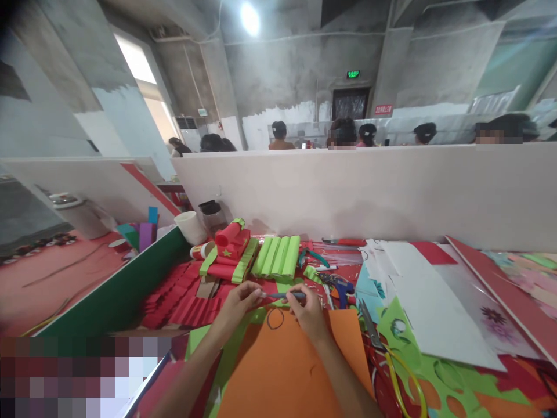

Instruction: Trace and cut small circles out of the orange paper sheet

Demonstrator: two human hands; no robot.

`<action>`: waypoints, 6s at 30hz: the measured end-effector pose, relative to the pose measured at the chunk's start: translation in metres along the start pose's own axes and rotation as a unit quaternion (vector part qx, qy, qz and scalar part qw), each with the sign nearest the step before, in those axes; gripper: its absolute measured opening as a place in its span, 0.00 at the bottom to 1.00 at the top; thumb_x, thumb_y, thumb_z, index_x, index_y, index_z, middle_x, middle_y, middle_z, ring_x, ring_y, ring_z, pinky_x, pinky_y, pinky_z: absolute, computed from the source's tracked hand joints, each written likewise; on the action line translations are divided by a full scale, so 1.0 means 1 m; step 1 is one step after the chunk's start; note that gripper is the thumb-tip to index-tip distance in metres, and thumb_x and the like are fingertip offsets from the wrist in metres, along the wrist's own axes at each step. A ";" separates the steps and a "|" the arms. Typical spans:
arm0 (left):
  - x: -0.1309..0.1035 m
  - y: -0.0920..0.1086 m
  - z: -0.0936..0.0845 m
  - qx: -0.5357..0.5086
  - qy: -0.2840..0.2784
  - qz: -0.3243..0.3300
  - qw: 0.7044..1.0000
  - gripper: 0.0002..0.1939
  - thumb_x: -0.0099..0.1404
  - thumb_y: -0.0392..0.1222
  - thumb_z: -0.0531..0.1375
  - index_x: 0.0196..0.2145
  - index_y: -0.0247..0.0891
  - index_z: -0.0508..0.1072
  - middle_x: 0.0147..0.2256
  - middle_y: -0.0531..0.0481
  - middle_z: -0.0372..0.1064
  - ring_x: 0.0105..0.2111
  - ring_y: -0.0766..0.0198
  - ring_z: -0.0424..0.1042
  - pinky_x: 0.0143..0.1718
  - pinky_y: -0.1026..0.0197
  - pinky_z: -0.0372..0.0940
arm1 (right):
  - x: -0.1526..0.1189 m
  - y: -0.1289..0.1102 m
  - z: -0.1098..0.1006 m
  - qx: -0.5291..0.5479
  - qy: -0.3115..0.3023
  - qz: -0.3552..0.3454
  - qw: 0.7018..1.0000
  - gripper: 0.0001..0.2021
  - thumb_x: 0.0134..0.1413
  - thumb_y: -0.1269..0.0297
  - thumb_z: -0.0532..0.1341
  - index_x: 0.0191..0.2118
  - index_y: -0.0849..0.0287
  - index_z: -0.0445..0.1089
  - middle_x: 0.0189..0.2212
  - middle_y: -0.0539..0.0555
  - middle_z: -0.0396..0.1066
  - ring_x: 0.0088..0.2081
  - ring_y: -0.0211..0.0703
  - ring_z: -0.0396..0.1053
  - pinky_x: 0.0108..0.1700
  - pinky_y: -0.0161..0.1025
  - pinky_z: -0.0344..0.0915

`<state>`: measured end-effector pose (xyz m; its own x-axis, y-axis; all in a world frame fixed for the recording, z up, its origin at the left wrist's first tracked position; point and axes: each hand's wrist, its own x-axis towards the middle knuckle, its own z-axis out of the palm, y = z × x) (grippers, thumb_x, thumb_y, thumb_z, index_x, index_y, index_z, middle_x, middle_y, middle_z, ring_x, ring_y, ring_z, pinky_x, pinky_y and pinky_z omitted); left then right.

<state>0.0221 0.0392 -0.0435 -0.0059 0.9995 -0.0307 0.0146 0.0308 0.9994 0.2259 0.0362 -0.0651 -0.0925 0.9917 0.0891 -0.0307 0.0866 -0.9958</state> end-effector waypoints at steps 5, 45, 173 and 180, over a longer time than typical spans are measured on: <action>-0.002 -0.001 0.005 0.000 0.003 0.017 1.000 0.16 0.52 0.51 0.67 0.31 0.36 0.71 0.29 0.49 0.72 0.32 0.62 0.73 0.35 0.62 0.67 | 0.000 0.000 0.001 -0.006 -0.007 0.002 1.000 0.17 0.55 0.49 0.63 0.36 0.59 0.68 0.21 0.49 0.69 0.18 0.33 0.60 0.16 0.28 0.54; -0.025 0.006 0.009 0.428 -0.191 0.189 0.863 0.12 0.62 0.40 0.60 0.45 0.41 0.72 0.46 0.45 0.68 0.47 0.54 0.65 0.49 0.55 0.58 | -0.010 0.020 0.010 -0.472 -0.030 -0.234 0.850 0.25 0.44 0.82 0.50 0.50 0.58 0.65 0.42 0.57 0.72 0.46 0.51 0.66 0.48 0.44 0.60; 0.014 0.012 0.032 -0.145 0.131 0.168 0.966 0.15 0.60 0.49 0.60 0.41 0.38 0.67 0.41 0.47 0.73 0.39 0.62 0.74 0.40 0.60 0.70 | -0.075 -0.063 -0.037 -0.082 -0.226 0.066 0.968 0.29 0.61 0.35 0.48 0.51 0.55 0.64 0.23 0.47 0.61 0.21 0.35 0.57 0.19 0.30 0.51; 0.010 0.016 0.032 -0.148 0.147 0.187 0.960 0.19 0.57 0.45 0.65 0.43 0.36 0.67 0.46 0.42 0.73 0.46 0.58 0.73 0.48 0.58 0.67 | -0.079 -0.063 -0.019 -0.115 -0.268 0.101 0.951 0.28 0.60 0.34 0.48 0.45 0.55 0.65 0.23 0.47 0.63 0.23 0.37 0.63 0.25 0.33 0.60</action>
<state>0.0545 0.0502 -0.0282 -0.3391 0.8940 0.2929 -0.2137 -0.3764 0.9015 0.2537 -0.0458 -0.0103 -0.5685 0.8053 -0.1682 0.2551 -0.0218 -0.9667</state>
